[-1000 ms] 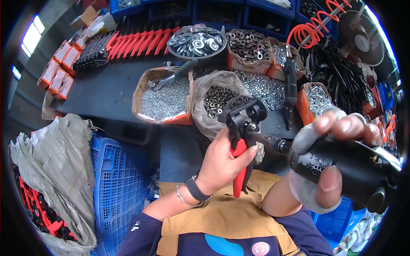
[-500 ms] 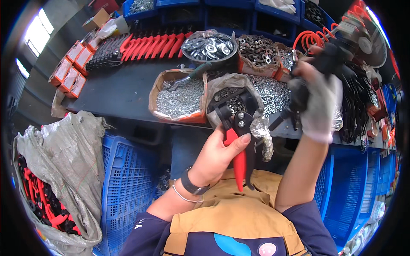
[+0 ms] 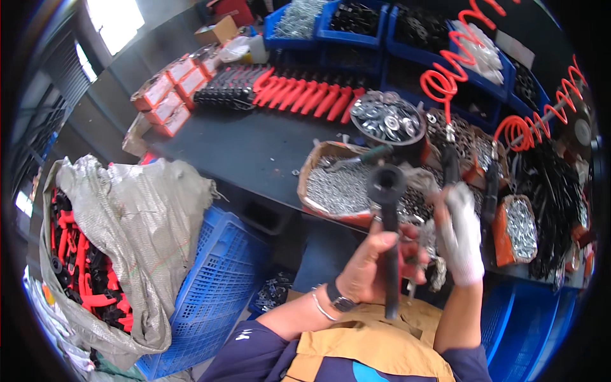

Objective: The person assembles small hardware components by hand, joining metal brackets and plastic housing with screws and nuts using an air-powered screwdriver, then making manual adjustments.

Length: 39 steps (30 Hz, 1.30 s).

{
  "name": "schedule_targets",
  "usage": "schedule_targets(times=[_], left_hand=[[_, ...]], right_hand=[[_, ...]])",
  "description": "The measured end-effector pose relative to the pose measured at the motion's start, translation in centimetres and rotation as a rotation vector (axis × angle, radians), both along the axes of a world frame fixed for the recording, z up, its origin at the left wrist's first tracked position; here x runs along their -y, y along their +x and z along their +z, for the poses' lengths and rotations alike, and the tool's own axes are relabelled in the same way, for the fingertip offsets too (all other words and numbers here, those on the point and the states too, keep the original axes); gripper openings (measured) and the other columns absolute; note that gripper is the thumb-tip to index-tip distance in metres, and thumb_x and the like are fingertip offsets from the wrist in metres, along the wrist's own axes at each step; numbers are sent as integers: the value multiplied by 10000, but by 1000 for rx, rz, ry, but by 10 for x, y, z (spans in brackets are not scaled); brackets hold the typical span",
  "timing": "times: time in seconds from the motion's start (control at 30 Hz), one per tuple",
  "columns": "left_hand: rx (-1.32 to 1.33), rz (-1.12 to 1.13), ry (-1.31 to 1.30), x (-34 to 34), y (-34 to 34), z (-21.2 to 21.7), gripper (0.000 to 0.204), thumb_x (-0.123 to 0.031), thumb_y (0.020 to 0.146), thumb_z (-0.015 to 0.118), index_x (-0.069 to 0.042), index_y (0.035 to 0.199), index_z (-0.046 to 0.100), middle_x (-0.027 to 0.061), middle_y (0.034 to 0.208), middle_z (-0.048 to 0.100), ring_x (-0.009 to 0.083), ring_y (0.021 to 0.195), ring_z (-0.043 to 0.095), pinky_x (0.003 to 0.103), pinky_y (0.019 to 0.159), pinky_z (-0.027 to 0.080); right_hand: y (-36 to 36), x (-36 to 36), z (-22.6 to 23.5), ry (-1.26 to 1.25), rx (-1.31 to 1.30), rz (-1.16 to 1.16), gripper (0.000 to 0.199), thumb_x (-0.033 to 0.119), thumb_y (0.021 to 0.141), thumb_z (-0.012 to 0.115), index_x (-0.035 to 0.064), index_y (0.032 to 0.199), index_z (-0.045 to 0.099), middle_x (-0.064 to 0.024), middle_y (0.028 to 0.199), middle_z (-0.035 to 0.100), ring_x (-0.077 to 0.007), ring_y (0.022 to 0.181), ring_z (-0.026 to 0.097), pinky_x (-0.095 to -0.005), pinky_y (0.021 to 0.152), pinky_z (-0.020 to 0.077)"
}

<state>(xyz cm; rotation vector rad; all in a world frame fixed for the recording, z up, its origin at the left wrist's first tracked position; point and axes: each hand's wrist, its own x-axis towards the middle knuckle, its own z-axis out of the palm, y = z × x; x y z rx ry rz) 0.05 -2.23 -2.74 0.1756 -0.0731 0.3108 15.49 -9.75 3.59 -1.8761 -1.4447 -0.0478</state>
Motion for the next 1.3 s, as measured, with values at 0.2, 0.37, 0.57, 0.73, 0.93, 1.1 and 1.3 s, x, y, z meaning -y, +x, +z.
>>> schedule_targets(times=[0.2,0.37,0.57,0.73,0.93,1.1,1.3], left_hand=[[-95,171,1025,-16,-7,12,533,-87,865,646,-47,1350,428,61,1235,542,153,1123,540,311,965,423],[-376,671,1179,-52,-17,23,534,-87,856,673,-30,1320,415,73,1228,558,188,1098,554,339,966,419],[-83,911,-3,-318,28,36,234,-180,948,562,26,1060,568,152,1007,657,258,913,666,351,872,563],[-330,1093,-367,-455,60,-9,361,-249,924,608,57,1096,524,162,983,609,266,893,645,361,813,585],[-317,1079,-442,-512,82,-37,411,-291,949,564,69,1127,478,167,1028,538,270,923,591,371,824,561],[-318,983,-320,-486,92,-32,463,-237,985,465,4,1363,350,124,1389,363,321,1127,529,441,998,464],[-335,994,-199,-471,80,-32,538,-281,1000,437,18,1415,269,125,1410,354,311,1101,518,397,937,504]], right_hand=[[-22,41,26,-16,220,365,196,148,755,671,20,717,527,-141,797,543,-367,739,535,-429,670,451],[-33,56,9,426,-467,452,465,450,916,554,63,661,514,-51,610,518,-187,638,514,-277,555,356],[-18,66,-78,145,-1,170,266,234,927,544,30,782,454,-83,700,425,-244,600,421,-349,545,322],[-29,66,-81,-159,316,143,278,69,845,603,-36,1095,541,-240,994,602,-412,916,588,-499,849,472],[-25,64,-83,-195,299,133,245,86,857,599,-40,1061,550,-228,960,604,-404,880,586,-511,849,470],[-27,59,-79,-255,310,122,221,88,846,593,-38,1022,549,-229,936,596,-408,857,578,-515,845,467],[-33,52,-75,-292,275,107,200,84,758,602,2,938,575,-199,891,574,-402,869,562,-516,869,447]])
